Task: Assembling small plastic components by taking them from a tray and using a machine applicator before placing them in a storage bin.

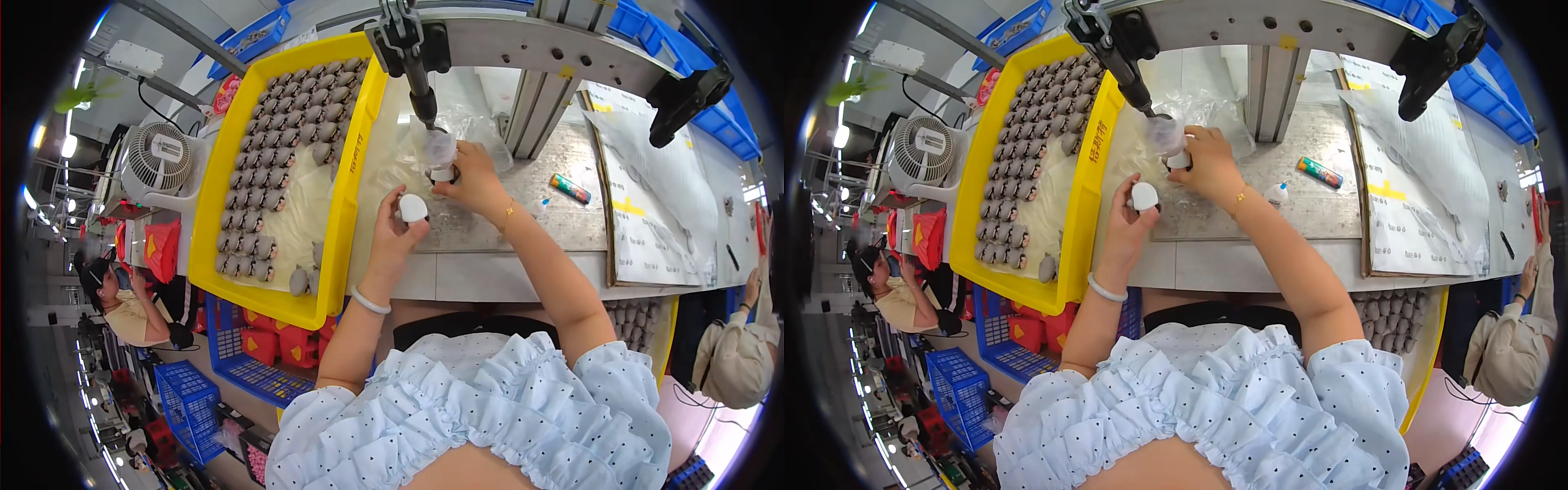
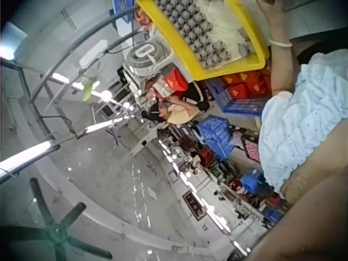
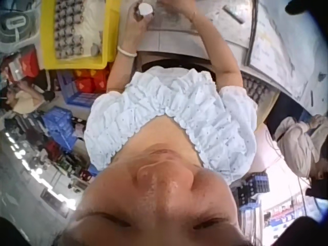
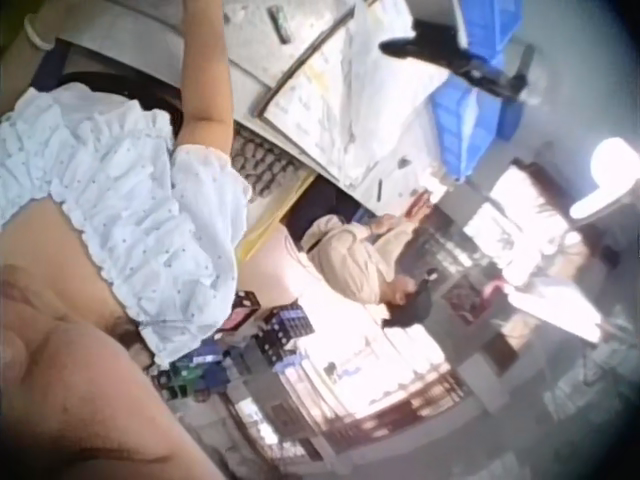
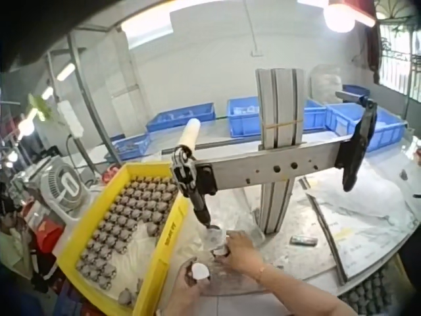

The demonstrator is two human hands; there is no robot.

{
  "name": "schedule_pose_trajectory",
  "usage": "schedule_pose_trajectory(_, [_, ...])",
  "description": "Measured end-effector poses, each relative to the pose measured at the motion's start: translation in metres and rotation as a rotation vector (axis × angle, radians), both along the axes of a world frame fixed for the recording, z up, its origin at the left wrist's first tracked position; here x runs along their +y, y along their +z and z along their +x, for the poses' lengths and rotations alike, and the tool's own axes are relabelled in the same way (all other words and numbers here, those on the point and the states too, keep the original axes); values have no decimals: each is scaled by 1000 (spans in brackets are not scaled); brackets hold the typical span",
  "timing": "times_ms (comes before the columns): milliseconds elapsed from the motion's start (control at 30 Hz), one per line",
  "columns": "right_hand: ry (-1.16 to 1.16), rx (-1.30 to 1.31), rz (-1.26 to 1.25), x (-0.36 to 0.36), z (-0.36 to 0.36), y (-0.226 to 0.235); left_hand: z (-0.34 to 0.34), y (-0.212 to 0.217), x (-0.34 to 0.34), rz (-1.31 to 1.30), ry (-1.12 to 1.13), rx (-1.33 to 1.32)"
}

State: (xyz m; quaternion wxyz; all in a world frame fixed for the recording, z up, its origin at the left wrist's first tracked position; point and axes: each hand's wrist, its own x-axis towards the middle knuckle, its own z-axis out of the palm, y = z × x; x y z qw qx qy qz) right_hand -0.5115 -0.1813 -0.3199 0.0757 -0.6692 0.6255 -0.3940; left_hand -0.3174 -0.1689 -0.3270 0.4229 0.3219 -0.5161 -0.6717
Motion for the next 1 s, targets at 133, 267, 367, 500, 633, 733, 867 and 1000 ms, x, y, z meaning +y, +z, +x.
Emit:
schedule_pose_trajectory(133, [63,-49,57,-3,-3,-2,-9,3,-16,-31,91,-52])
schedule_pose_trajectory(267, [-102,-354,19,15,13,-10,-24,7,-28,-30,176,-48])
schedule_pose_trajectory(367, [-248,-971,-171,28,17,-21,-41,-10,-44,-149,167,-110])
schedule_pose_trajectory(500, [-133,-1141,-85,72,19,-26,-54,-26,-65,-256,84,-351])
schedule_pose_trajectory(633, [-40,-1025,47,117,9,-35,-52,-24,-62,-448,-79,-721])
schedule_pose_trajectory(733, [-55,-921,76,145,3,-46,-37,2,-21,-554,36,-730])
schedule_pose_trajectory(867, [-37,-794,65,155,-10,-54,-11,108,25,-649,100,-246])
schedule_pose_trajectory(1000, [-41,-755,68,157,-5,-46,-40,231,-82,-964,213,-347])
